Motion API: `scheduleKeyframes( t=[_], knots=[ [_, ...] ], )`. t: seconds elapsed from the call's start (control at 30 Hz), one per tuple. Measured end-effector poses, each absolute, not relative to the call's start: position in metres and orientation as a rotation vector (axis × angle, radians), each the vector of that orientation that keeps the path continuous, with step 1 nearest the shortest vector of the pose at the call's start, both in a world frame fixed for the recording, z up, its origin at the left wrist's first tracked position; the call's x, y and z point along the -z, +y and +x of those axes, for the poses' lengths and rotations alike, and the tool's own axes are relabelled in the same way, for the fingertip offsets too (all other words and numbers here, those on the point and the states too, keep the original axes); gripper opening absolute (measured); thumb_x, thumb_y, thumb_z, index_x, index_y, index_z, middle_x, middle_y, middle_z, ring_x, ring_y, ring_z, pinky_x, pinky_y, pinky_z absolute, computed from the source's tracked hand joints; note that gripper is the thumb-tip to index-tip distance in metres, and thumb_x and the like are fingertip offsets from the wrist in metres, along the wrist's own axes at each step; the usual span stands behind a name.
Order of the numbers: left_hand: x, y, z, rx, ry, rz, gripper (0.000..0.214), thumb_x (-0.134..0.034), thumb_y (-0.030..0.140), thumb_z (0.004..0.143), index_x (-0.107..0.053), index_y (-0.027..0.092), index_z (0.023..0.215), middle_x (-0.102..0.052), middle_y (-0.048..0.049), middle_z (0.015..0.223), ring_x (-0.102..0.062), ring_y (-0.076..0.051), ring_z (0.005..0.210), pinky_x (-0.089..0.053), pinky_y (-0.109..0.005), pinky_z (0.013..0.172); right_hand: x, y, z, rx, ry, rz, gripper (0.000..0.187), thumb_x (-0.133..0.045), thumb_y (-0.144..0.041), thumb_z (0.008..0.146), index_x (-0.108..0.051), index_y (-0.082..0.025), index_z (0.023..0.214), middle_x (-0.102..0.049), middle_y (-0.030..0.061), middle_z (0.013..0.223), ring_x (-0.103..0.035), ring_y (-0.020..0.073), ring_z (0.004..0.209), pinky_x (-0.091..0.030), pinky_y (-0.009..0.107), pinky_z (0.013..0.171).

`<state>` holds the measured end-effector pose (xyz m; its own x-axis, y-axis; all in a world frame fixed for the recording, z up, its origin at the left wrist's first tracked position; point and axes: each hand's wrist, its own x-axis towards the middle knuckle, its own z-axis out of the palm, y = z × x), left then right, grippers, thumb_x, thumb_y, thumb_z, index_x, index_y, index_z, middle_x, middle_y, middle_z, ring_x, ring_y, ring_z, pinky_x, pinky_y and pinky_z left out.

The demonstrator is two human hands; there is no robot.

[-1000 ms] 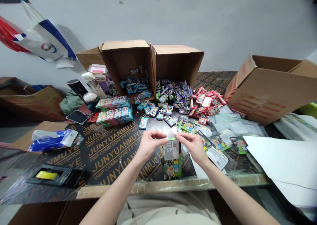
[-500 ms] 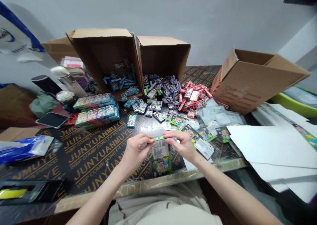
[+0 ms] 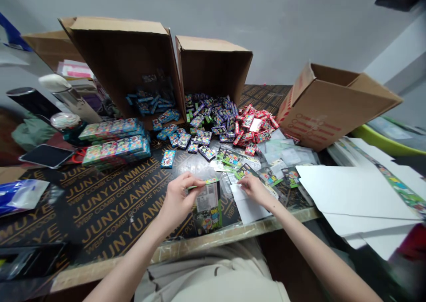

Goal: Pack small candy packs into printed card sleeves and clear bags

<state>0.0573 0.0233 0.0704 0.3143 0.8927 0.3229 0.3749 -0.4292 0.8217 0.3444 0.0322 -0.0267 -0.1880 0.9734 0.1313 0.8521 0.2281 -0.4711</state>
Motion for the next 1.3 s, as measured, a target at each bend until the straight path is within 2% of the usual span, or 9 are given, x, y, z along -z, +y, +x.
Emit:
scheduleKeyframes(
  t=[0.13,0.27,0.33,0.43,0.53,0.67,0.83,1.07,1.3],
  knots=[
    [-0.068,0.024,0.059,-1.102,1.145,1.81,0.008,-0.06,0.017,0.073,-0.068,0.018,0.071,-0.064,-0.0027,0.073,-0.061,-0.016,0.071,-0.046,-0.027,0.066,0.036,0.031,0.35,-0.332,-2.196,-1.756,0.033,-0.052,-0.005,0.072,-0.065,-0.018,0.099,-0.058,0.0108,0.093,-0.052,0.0237,0.089,-0.04,0.034,0.076],
    [-0.066,0.025,0.059,-1.074,1.147,1.781,0.007,-0.061,0.018,0.073,-0.069,0.018,0.073,-0.065,-0.0033,0.076,-0.061,-0.016,0.074,-0.046,-0.027,0.068,0.024,0.037,0.353,-0.367,-2.357,-1.676,0.032,-0.061,-0.01,0.07,-0.064,-0.023,0.099,-0.056,0.0063,0.094,-0.05,0.0211,0.091,-0.037,0.031,0.079],
    [-0.066,0.026,0.058,-1.07,1.143,1.777,0.007,-0.062,0.018,0.073,-0.069,0.017,0.074,-0.065,-0.0032,0.076,-0.061,-0.016,0.074,-0.046,-0.026,0.067,0.018,0.039,0.351,-0.344,-2.461,-1.613,0.036,-0.061,-0.012,0.07,-0.061,-0.025,0.103,-0.054,0.0067,0.106,-0.047,0.0224,0.101,-0.034,0.033,0.084],
    [-0.065,0.026,0.057,-1.067,1.131,1.783,0.007,-0.062,0.017,0.073,-0.069,0.017,0.074,-0.065,-0.003,0.075,-0.061,-0.015,0.073,-0.046,-0.026,0.067,0.013,0.042,0.351,-0.154,-2.568,-1.649,0.048,-0.059,-0.011,0.068,-0.052,-0.023,0.114,-0.036,0.0127,0.134,-0.035,0.0284,0.119,-0.029,0.041,0.09],
    [-0.066,0.025,0.056,-1.062,1.116,1.794,0.007,-0.062,0.017,0.073,-0.069,0.017,0.074,-0.065,-0.0027,0.075,-0.061,-0.015,0.073,-0.046,-0.026,0.067,0.013,0.048,0.359,0.054,-2.496,-1.805,0.055,-0.054,-0.003,0.065,-0.049,-0.019,0.117,-0.026,0.0152,0.141,-0.03,0.0305,0.123,-0.025,0.044,0.093],
    [-0.067,0.025,0.056,-1.053,1.112,1.801,0.007,-0.062,0.017,0.073,-0.069,0.017,0.074,-0.064,-0.0026,0.075,-0.061,-0.015,0.073,-0.046,-0.025,0.066,0.016,0.052,0.375,0.045,-2.327,-1.871,0.048,-0.045,0.004,0.068,-0.055,-0.019,0.108,-0.034,0.0147,0.136,-0.033,0.0298,0.12,-0.027,0.042,0.091],
    [-0.067,0.026,0.056,-1.043,1.112,1.804,0.007,-0.062,0.017,0.074,-0.069,0.017,0.074,-0.064,-0.0028,0.075,-0.061,-0.015,0.073,-0.046,-0.025,0.066,0.023,0.049,0.383,-0.148,-2.357,-1.782,0.016,-0.059,-0.021,0.075,-0.064,-0.022,0.09,-0.056,0.0076,0.1,-0.046,0.0241,0.098,-0.032,0.037,0.083],
    [-0.064,0.026,0.054,-1.036,1.115,1.814,0.007,-0.062,0.019,0.075,-0.069,0.018,0.075,-0.064,-0.0029,0.076,-0.061,-0.015,0.075,-0.046,-0.026,0.068,0.039,0.047,0.372,-0.263,-2.247,-1.733,0.003,-0.066,-0.019,0.071,-0.064,-0.019,0.074,-0.057,0.0049,0.081,-0.049,0.0219,0.085,-0.032,0.036,0.079],
    [-0.064,0.023,0.056,-1.075,1.164,1.841,0.006,-0.064,0.02,0.074,-0.068,0.018,0.077,-0.066,-0.0029,0.076,-0.061,-0.015,0.072,-0.046,-0.025,0.066,0.048,0.033,0.363,-0.41,-2.036,-1.711,0.009,-0.05,-0.017,0.079,-0.054,-0.018,0.071,-0.056,0.0033,0.073,-0.051,0.0169,0.07,-0.038,0.028,0.067]
  ],
)
